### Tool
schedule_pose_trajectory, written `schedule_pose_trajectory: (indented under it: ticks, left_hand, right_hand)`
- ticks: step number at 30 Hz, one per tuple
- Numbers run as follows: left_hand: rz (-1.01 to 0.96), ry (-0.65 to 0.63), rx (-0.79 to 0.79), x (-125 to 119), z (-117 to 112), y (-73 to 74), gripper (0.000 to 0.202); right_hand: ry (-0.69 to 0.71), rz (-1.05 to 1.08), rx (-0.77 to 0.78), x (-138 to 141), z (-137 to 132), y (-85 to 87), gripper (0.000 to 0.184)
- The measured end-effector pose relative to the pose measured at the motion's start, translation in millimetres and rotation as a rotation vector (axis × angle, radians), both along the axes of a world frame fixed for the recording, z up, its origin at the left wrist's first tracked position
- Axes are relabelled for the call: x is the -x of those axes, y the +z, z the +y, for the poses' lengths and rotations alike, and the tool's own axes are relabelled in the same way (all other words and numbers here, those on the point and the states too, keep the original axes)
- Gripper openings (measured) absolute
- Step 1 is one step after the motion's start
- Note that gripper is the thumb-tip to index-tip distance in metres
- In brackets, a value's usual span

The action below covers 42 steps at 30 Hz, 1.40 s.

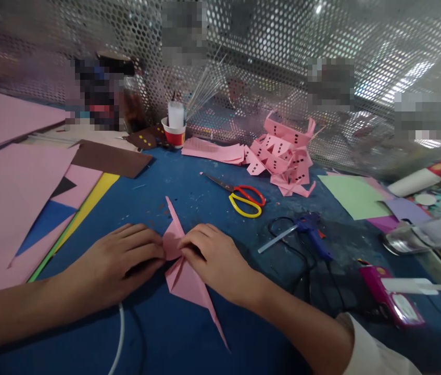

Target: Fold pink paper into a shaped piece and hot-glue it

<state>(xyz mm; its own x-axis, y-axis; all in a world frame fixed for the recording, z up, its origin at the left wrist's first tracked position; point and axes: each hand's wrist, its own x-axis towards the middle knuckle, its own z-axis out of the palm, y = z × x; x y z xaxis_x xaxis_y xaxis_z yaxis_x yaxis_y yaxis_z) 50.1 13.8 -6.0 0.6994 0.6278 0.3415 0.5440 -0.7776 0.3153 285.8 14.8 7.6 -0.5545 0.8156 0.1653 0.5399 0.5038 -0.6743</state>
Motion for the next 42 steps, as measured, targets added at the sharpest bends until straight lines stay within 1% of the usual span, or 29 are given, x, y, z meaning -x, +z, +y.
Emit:
schedule_pose_trajectory:
  ticks: [4, 8, 11, 15, 20, 25, 31, 37, 42]
  left_hand:
    - [-0.062, 0.011, 0.090, 0.4, 4.7, 0.1, 0.015]
    - [-0.083, 0.028, 0.137, -1.1, 7.5, 2.0, 0.014]
    - [-0.085, 0.048, 0.140, -2.2, 8.2, 2.7, 0.014]
    - [-0.084, 0.034, 0.141, -2.4, 8.5, 2.3, 0.015]
    - [-0.071, 0.051, 0.154, -2.1, 9.3, 0.8, 0.016]
    - [-0.073, 0.038, 0.158, -1.6, 10.3, -1.3, 0.013]
    - [-0.071, 0.071, 0.170, -1.6, 8.9, 0.5, 0.013]
    - [-0.077, 0.069, 0.141, -2.5, 8.5, 2.4, 0.015]
    - [-0.075, 0.063, 0.151, -3.1, 7.9, 4.7, 0.018]
  right_hand:
    - [-0.011, 0.022, 0.028, 0.0, 0.5, -0.2, 0.012]
    - [-0.009, 0.028, 0.020, 0.2, 0.7, -1.0, 0.011]
    - [-0.012, 0.024, 0.020, 0.4, 1.1, -1.6, 0.008]
    - [-0.023, 0.007, 0.035, 1.2, 1.6, -1.6, 0.004]
    - [-0.031, 0.004, 0.036, 2.5, 1.4, -2.9, 0.005]
    - [-0.045, -0.020, 0.031, 4.1, 1.0, -4.7, 0.007]
    - [-0.045, -0.058, 0.010, 6.1, -0.1, -2.0, 0.004]
    - [-0.067, -0.084, 0.014, 7.9, -1.9, -0.5, 0.005]
    - [-0.063, -0.070, 0.022, 7.6, -1.2, -0.8, 0.006]
